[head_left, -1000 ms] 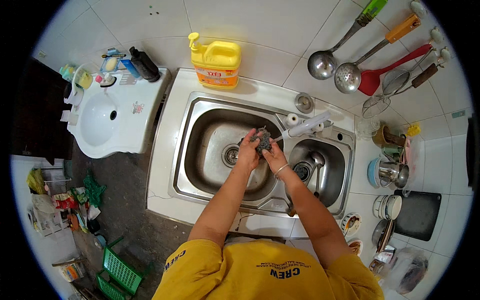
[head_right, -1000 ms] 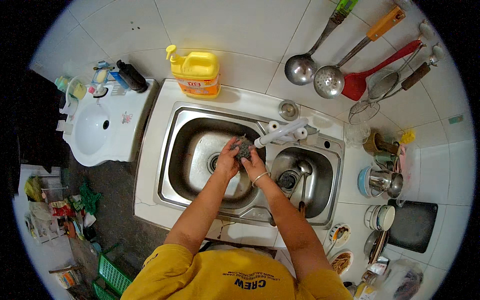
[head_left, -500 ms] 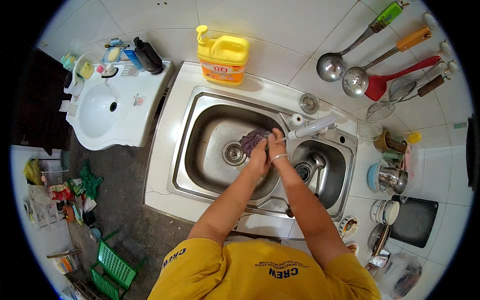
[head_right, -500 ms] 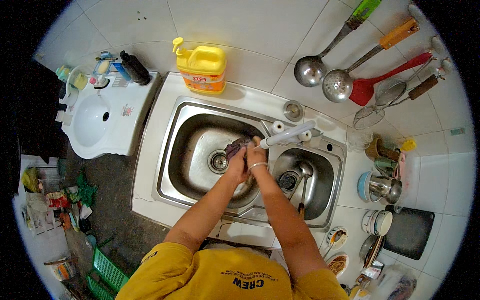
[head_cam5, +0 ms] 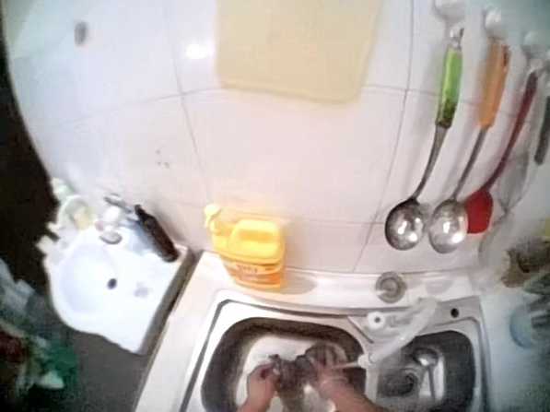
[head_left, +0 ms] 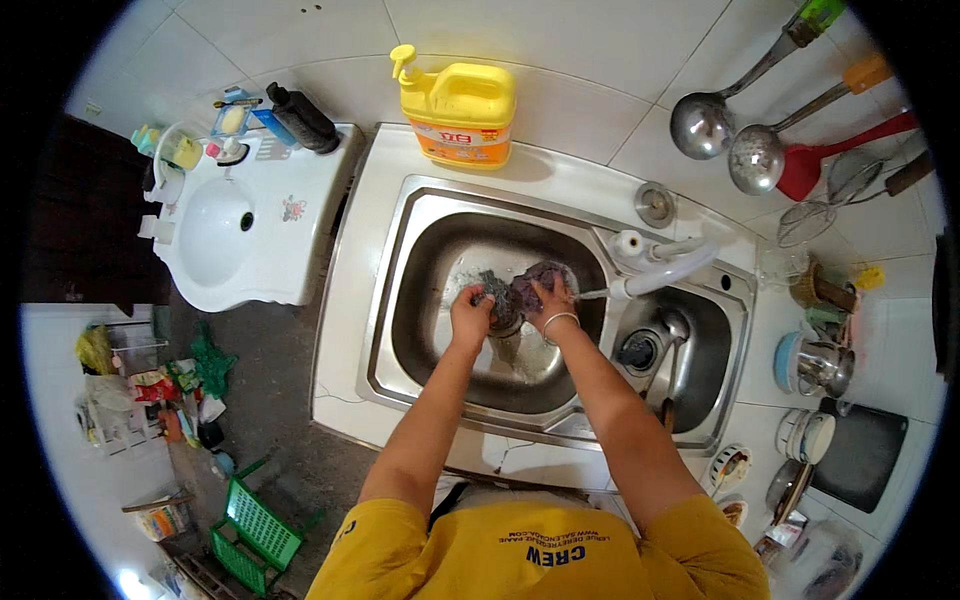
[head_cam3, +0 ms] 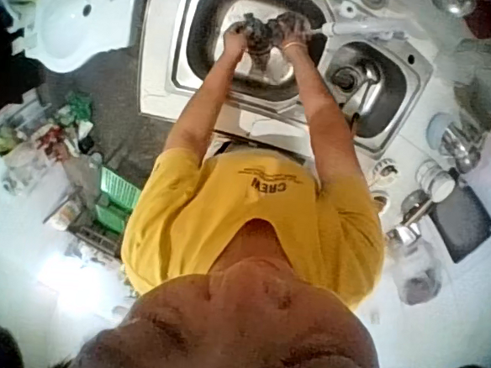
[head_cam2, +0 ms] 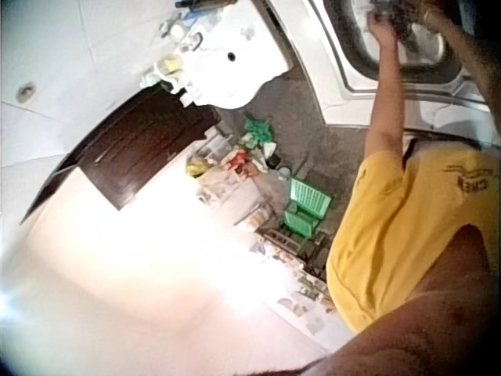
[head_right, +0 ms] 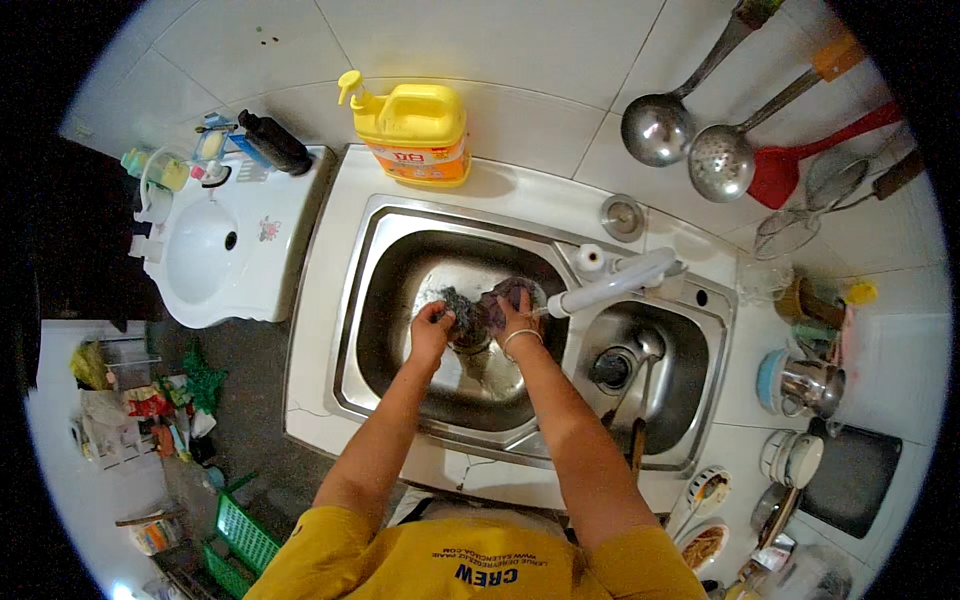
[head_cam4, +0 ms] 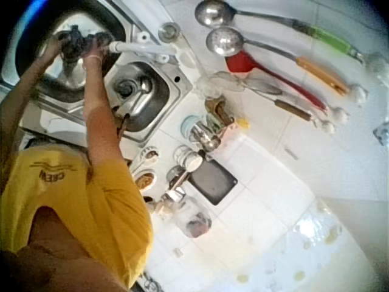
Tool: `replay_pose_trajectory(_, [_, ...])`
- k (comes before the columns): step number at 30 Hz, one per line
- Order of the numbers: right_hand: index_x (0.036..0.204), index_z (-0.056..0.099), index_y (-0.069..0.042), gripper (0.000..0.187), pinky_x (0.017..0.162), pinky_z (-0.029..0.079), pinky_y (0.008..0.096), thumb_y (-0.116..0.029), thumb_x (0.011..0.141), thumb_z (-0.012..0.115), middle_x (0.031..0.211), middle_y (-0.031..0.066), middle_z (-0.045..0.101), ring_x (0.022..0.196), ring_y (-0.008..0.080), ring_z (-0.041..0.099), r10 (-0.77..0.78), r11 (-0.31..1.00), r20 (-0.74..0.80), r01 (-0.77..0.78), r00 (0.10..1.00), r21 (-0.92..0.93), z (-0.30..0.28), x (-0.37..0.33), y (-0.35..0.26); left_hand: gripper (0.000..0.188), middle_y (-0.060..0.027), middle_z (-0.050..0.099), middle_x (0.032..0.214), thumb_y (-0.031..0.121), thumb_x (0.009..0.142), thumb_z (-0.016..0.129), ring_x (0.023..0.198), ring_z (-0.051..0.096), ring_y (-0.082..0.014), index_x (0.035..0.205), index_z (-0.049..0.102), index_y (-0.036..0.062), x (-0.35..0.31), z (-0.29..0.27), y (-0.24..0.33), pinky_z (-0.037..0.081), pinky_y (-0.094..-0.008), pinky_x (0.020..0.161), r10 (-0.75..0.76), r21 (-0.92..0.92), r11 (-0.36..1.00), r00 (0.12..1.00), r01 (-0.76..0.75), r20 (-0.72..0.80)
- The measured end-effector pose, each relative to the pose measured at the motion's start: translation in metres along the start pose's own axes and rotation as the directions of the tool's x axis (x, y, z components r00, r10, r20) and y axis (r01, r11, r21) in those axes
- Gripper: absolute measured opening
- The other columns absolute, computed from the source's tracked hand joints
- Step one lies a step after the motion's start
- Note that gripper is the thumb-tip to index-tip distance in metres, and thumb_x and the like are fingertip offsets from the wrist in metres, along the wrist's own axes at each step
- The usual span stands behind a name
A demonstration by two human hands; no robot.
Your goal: The person cleans green plastic crates by first rinsing a cloth and a scouring pad in a sink, and then using the damp cloth to wipe the top surface of the crates.
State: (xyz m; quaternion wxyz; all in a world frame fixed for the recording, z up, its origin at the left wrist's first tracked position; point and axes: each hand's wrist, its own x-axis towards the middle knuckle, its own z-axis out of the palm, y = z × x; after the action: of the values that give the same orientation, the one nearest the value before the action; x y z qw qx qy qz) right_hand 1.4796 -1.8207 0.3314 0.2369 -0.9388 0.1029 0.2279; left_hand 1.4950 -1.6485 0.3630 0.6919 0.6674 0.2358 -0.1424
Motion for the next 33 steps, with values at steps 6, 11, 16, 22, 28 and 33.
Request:
replay_pose_trajectory(6, [0.105,0.060,-0.012,0.036,0.086,0.045,0.0391,-0.017,0.071,0.067,0.108,0.0195,0.057,0.098,0.0338,0.056,0.175,0.961,0.131,-0.198,0.976,0.192,0.039,0.017,0.025,0.022,-0.0080,0.056,0.096,0.010,0.081,0.055,0.076,0.057,-0.0172,0.102,0.052,0.0036,0.000,-0.029,-0.017,0.052,-0.0287,0.055,-0.327,-0.234,0.919,0.945,0.317,-0.004])
replay_pose_trajectory(11, [0.090,0.062,-0.006,0.018,0.071,0.046,0.0275,-0.015,0.075,0.060,0.086,0.0084,0.063,0.081,0.0162,0.059,0.135,0.654,0.138,-0.193,0.981,0.731,-0.020,0.003,0.036,0.029,-0.0062,0.059,0.096,0.032,0.082,0.055,0.084,0.057,-0.0187,0.102,0.054,0.0111,-0.001,-0.014,0.000,0.051,-0.0336,0.062,-0.440,-0.404,0.778,0.876,0.481,0.196])
replay_pose_trajectory(16, [0.080,0.058,-0.002,0.018,0.067,0.043,0.0263,-0.019,0.076,0.062,0.079,0.0039,0.059,0.072,0.0127,0.054,0.176,-0.044,0.167,-0.162,0.970,0.986,-0.058,-0.032,-0.024,0.038,-0.0090,0.056,0.107,0.038,0.083,0.054,0.095,0.055,-0.0261,0.112,0.051,0.0134,-0.008,0.044,0.012,0.048,-0.0413,0.076,-0.460,-0.505,0.514,0.719,0.694,0.521])
replay_pose_trajectory(22, [0.095,0.056,-0.002,0.027,0.068,0.045,0.0283,-0.021,0.079,0.065,0.087,0.0064,0.059,0.075,0.0145,0.054,0.502,0.614,-0.307,-0.083,0.809,0.785,-0.012,0.007,0.026,0.045,-0.0110,0.056,0.099,0.006,0.076,0.055,0.086,0.056,-0.0279,0.118,0.038,0.0079,-0.012,0.081,0.013,0.048,-0.0432,0.075,-0.431,-0.547,0.700,0.882,0.459,0.188])
replay_pose_trajectory(28, [0.127,0.041,-0.004,0.051,0.093,0.037,0.0329,-0.014,0.081,0.059,0.122,0.0162,0.049,0.112,0.0259,0.048,0.032,0.684,-0.355,0.238,0.935,0.689,-0.015,-0.052,-0.030,0.033,-0.0125,0.059,0.094,0.018,0.076,0.056,0.082,0.057,-0.0281,0.105,0.051,0.0027,0.011,0.063,-0.003,0.048,-0.0431,0.075,-0.391,-0.651,0.483,0.809,0.586,0.438])
replay_pose_trajectory(33, [0.115,0.049,0.002,0.040,0.083,0.044,0.0345,-0.017,0.080,0.059,0.103,0.0199,0.059,0.093,0.0302,0.059,0.251,0.403,-0.152,0.039,0.956,0.914,-0.041,-0.061,-0.023,0.028,-0.0122,0.062,0.091,0.027,0.078,0.053,0.079,0.059,-0.0286,0.091,0.059,0.0026,-0.005,0.072,0.021,0.047,-0.0417,0.077,-0.399,-0.705,0.340,0.774,0.623,0.491])
